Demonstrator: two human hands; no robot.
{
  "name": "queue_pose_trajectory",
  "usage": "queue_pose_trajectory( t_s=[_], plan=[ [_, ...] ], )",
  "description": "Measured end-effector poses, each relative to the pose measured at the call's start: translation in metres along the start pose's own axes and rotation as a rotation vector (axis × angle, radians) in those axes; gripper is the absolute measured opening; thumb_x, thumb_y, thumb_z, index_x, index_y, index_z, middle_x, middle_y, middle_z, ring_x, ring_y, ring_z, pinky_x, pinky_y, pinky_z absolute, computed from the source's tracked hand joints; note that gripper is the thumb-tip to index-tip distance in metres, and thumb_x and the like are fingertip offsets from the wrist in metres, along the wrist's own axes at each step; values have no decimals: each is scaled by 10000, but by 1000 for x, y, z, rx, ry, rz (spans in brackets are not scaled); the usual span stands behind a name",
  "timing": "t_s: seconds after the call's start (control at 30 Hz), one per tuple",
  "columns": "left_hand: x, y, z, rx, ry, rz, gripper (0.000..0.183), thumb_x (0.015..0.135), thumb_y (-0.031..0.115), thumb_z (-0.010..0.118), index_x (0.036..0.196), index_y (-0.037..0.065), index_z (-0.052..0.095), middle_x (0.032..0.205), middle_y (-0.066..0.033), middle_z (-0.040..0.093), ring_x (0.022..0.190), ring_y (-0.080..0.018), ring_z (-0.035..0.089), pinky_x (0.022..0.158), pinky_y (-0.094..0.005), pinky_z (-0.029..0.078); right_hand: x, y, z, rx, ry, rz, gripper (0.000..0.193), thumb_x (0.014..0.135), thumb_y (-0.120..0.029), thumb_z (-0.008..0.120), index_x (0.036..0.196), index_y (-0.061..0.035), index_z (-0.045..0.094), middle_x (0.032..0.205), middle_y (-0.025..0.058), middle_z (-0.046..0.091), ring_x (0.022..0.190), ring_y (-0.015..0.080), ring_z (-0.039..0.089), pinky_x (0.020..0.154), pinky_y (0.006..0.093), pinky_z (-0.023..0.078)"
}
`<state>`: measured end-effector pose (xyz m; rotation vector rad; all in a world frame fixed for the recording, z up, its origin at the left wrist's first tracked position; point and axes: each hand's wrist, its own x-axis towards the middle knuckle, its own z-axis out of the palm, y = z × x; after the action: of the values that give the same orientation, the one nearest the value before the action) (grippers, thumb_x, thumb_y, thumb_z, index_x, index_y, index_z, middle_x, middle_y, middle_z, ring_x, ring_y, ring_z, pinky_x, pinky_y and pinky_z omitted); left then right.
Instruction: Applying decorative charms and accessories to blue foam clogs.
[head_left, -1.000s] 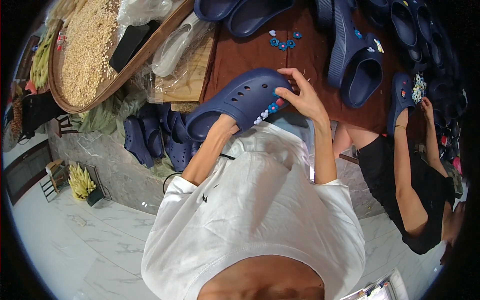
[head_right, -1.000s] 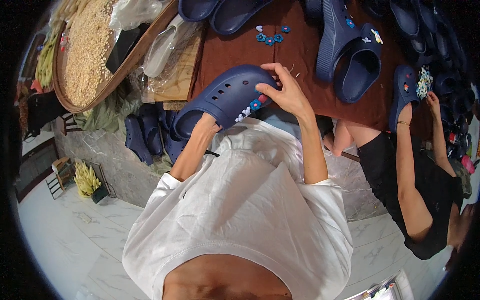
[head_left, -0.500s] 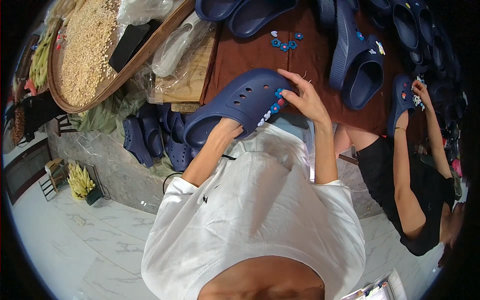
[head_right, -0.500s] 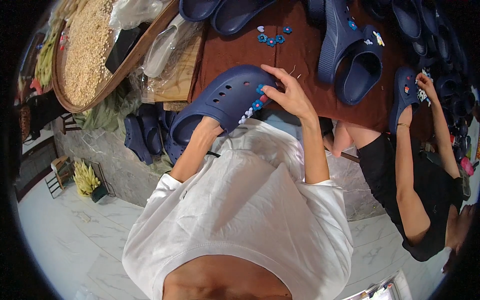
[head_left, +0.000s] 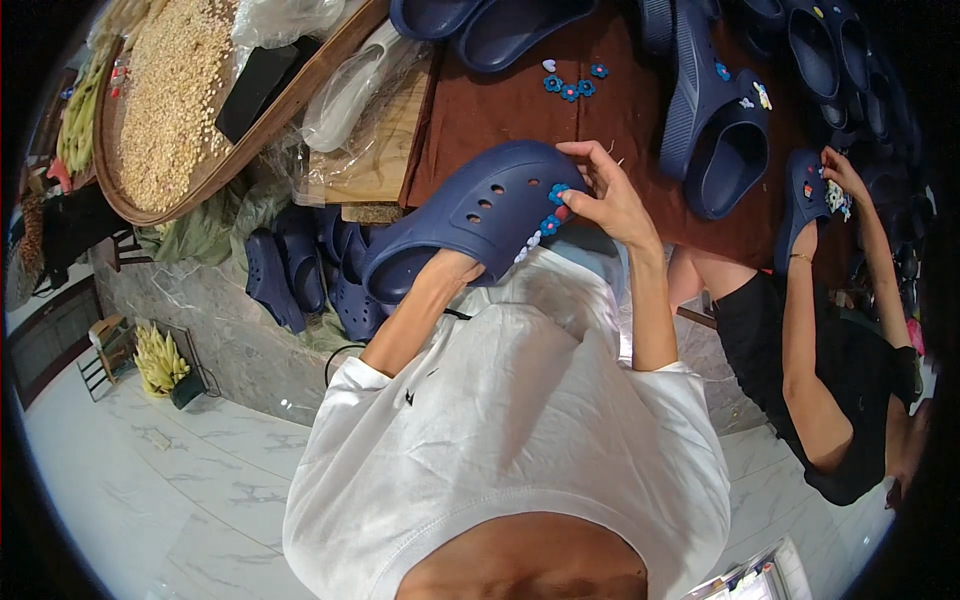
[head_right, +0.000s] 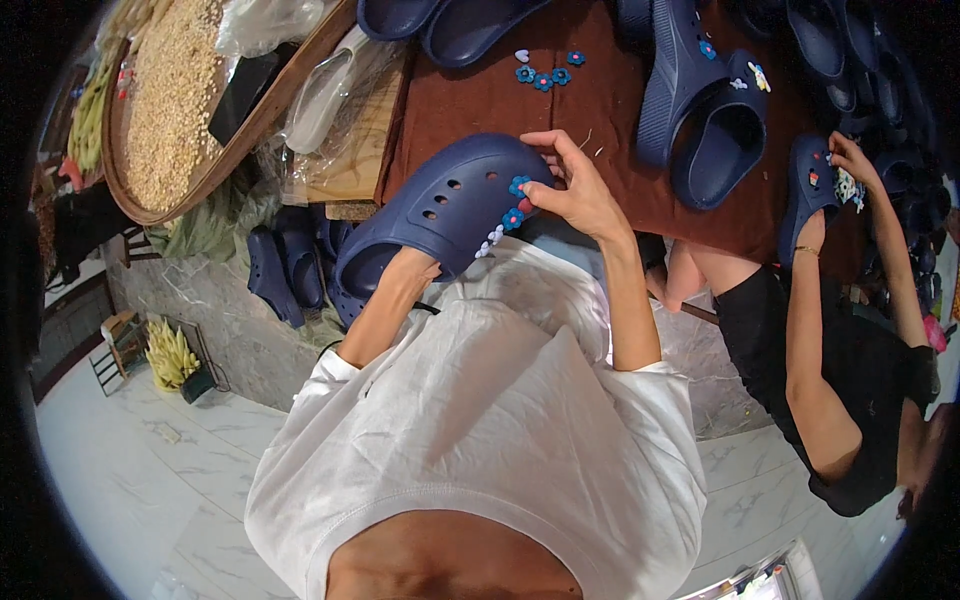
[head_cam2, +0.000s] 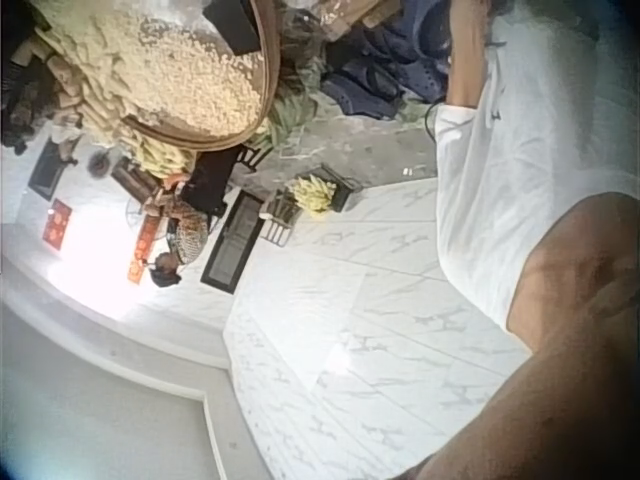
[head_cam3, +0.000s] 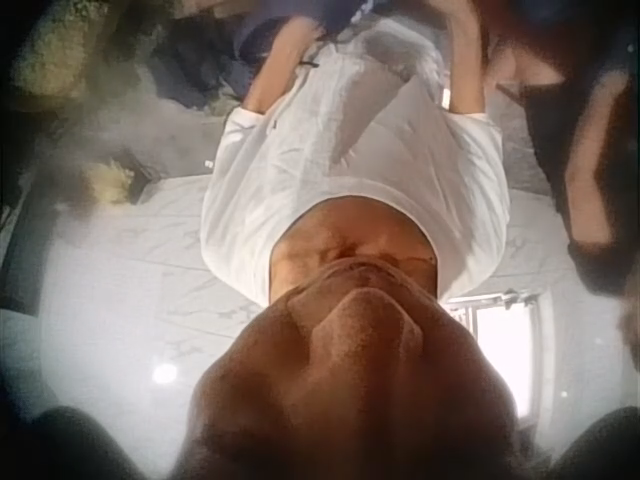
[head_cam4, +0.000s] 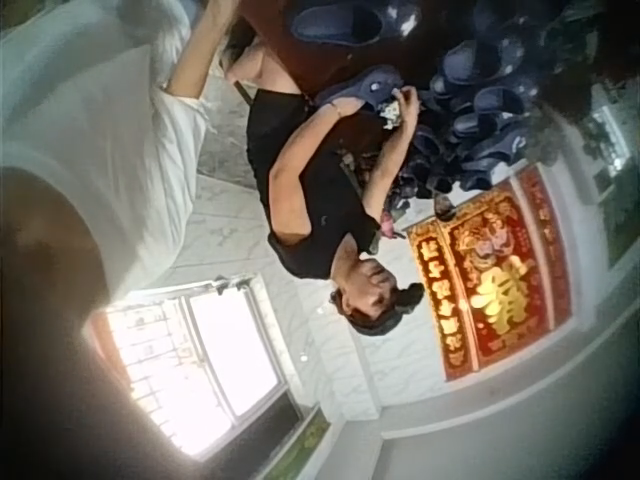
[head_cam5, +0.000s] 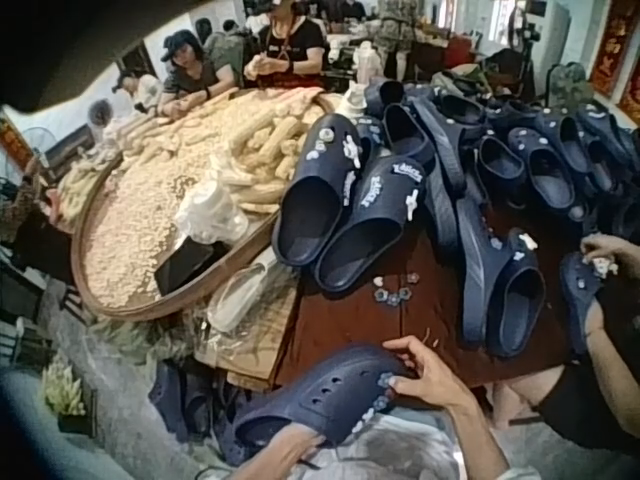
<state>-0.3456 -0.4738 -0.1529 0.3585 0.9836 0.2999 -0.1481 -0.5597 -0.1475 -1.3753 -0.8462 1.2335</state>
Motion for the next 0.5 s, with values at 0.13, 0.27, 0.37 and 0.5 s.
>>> queue_pose_trajectory(
  t_s=[0.13,0.27,0.37,0.5],
  plan=[
    [-2,-1,0,8,5,1,328,1002,182,487,1254,-23,530,1250,-149,605,1067,-226,642,899,-333,560,-1,0,-1,9,-3,49,516,781,-86,682,1255,-16,490,1127,95,577,1000,151,556,904,307,456],
    [0,-1,6,19,9,3,327,1001,180,489,1253,-24,530,1249,-149,605,1067,-226,642,899,-332,559,0,-8,4,-14,10,74,514,803,-105,664,1274,-8,479,1147,91,571,1036,147,550,939,309,440],
    [3,2,9,30,9,5,326,1000,179,491,1252,-25,530,1248,-149,605,1067,-227,642,899,-332,559,2,5,-2,-58,-24,62,499,822,-120,660,1275,-4,486,1118,89,579,997,141,560,913,304,453],
    [5,8,9,38,12,20,326,999,177,493,1251,-27,530,1247,-149,606,1067,-227,642,899,-331,559,0,6,2,65,21,68,465,834,-94,675,1258,-13,502,1112,85,591,896,118,589,838,267,493]
  ],
)
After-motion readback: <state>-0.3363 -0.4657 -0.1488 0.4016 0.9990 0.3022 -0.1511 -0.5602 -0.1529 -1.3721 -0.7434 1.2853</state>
